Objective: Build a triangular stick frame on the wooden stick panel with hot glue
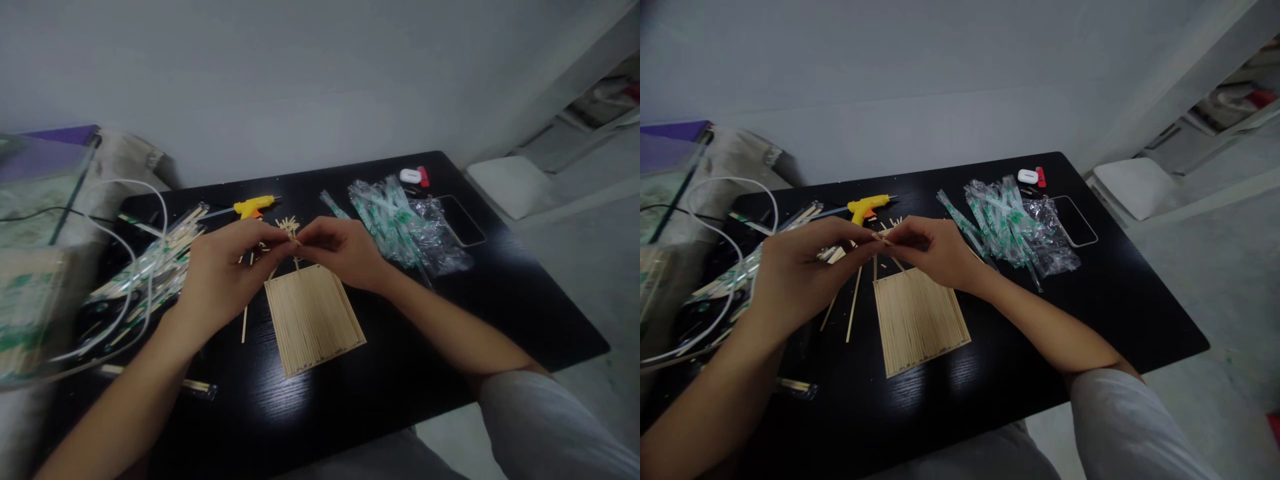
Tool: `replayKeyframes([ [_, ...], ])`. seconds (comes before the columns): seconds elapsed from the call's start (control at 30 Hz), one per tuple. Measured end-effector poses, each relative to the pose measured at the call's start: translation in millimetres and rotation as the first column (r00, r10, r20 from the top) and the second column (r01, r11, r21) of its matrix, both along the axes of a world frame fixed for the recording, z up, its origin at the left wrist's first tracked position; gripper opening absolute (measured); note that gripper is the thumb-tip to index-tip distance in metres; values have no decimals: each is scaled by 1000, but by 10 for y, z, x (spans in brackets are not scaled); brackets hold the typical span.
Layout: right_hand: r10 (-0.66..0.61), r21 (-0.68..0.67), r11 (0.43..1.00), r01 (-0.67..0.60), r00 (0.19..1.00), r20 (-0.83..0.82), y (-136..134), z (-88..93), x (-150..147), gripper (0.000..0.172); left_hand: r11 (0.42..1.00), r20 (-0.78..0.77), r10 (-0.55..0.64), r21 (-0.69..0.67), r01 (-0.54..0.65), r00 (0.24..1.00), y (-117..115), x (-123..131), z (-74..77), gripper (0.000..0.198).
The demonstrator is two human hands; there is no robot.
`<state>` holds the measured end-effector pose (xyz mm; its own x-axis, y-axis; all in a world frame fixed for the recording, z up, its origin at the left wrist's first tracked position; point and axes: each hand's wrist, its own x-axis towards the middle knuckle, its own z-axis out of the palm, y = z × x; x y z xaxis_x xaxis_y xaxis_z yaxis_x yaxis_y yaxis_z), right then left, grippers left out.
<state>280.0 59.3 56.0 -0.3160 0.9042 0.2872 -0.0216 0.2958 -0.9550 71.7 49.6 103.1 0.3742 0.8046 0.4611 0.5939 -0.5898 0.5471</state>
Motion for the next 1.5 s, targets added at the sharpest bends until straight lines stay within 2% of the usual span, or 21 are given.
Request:
replayKeyframes([
  [0.23,-20,38,999,19,1000,18,-10,15,-5,19,1000,-1,-20,20,20,1000,-5,11,11,4],
  [0.53,-45,84,996,40,997,63,-12,9,-4,23,1000,-2,-15,25,15,1000,-1,-2,-7,4],
  [0.83,-57,122,991,50,997,55,-6,-3,5,19,1000,-1,-4,8,4,1000,-6,-2,-7,6],
  [1.5,-82,92,993,77,995,55,-22,-1,-17,22,1000,5,12,3,-12,1000,-1,2,-29,7],
])
